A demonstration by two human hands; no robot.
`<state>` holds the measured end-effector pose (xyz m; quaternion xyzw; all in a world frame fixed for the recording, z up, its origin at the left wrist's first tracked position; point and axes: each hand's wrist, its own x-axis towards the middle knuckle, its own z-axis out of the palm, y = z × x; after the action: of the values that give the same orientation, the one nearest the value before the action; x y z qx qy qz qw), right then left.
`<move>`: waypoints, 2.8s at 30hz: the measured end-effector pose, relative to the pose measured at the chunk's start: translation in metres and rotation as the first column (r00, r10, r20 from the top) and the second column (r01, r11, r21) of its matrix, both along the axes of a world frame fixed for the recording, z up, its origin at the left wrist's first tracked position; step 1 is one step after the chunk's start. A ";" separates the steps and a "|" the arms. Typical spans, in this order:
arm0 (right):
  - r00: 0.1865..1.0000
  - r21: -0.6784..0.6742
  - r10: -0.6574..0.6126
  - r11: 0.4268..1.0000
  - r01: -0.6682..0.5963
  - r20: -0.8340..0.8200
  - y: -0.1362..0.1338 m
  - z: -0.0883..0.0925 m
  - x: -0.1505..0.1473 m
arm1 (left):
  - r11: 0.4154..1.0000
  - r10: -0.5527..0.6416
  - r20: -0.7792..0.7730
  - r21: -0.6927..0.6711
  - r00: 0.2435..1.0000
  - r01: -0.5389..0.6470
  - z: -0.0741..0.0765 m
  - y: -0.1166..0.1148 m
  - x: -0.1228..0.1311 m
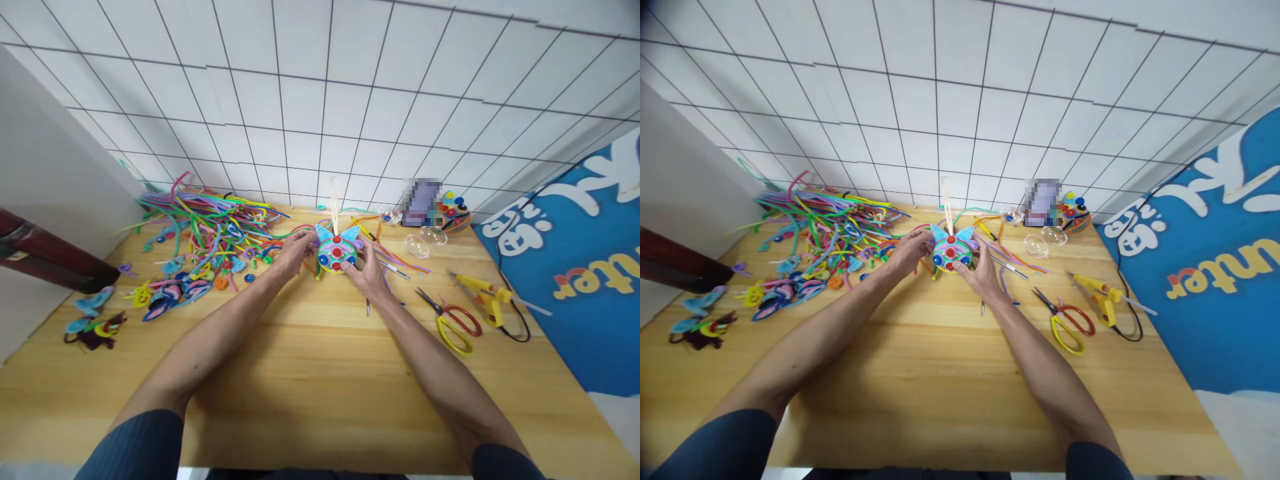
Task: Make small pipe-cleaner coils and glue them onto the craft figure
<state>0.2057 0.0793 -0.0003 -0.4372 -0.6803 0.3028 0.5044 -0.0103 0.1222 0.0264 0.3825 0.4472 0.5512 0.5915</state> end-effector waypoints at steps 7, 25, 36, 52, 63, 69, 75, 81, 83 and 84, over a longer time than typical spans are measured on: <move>1.000 -0.016 -0.011 1.000 0.011 -0.019 0.001 -0.002 -0.001 | 0.999 0.011 -0.040 0.053 0.999 -0.009 0.001 -0.004 0.004; 0.997 -0.018 -0.074 0.997 0.074 0.004 -0.001 0.000 -0.004 | 0.987 0.083 -0.115 0.144 0.990 -0.066 0.002 -0.011 0.008; 0.997 -0.040 -0.071 0.997 0.070 -0.018 0.001 -0.004 -0.002 | 0.986 0.083 -0.136 0.158 0.987 -0.061 0.003 -0.011 0.010; 0.997 -0.011 -0.080 0.997 0.080 -0.017 0.002 -0.004 -0.002 | 0.950 -0.125 -0.291 0.240 0.949 0.199 0.004 -0.009 -0.016; 0.995 -0.008 -0.097 0.995 0.097 -0.017 0.004 -0.008 -0.002 | 0.957 -0.146 -0.147 0.229 0.978 0.177 -0.010 -0.003 -0.014; 0.995 -0.017 -0.040 0.999 0.039 -0.088 0.002 -0.006 0.001 | 0.936 -0.100 -0.162 0.321 0.982 0.148 -0.020 -0.007 -0.012; 0.946 -0.062 -0.210 0.978 0.200 -0.245 0.009 0.002 0.004 | 0.921 -0.081 -0.225 0.356 0.971 0.159 -0.023 -0.008 -0.010; 0.918 -0.161 -0.310 0.947 0.277 -0.248 0.017 0.001 0.006 | 0.939 -0.079 -0.221 0.312 0.972 0.148 -0.022 -0.009 -0.006; 0.927 -0.171 -0.294 0.951 0.259 -0.233 0.017 0.002 0.005 | 0.943 -0.073 -0.229 0.300 0.971 0.142 -0.021 -0.011 -0.007; 0.931 -0.176 -0.288 0.952 0.252 -0.224 0.017 0.002 0.004 | 0.947 -0.071 -0.240 0.289 0.968 0.141 -0.021 -0.012 -0.007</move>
<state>0.2095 0.0963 0.0021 -0.5209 -0.5218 0.3308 0.5890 -0.0177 0.1104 0.0057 0.5528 0.4002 0.5335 0.4996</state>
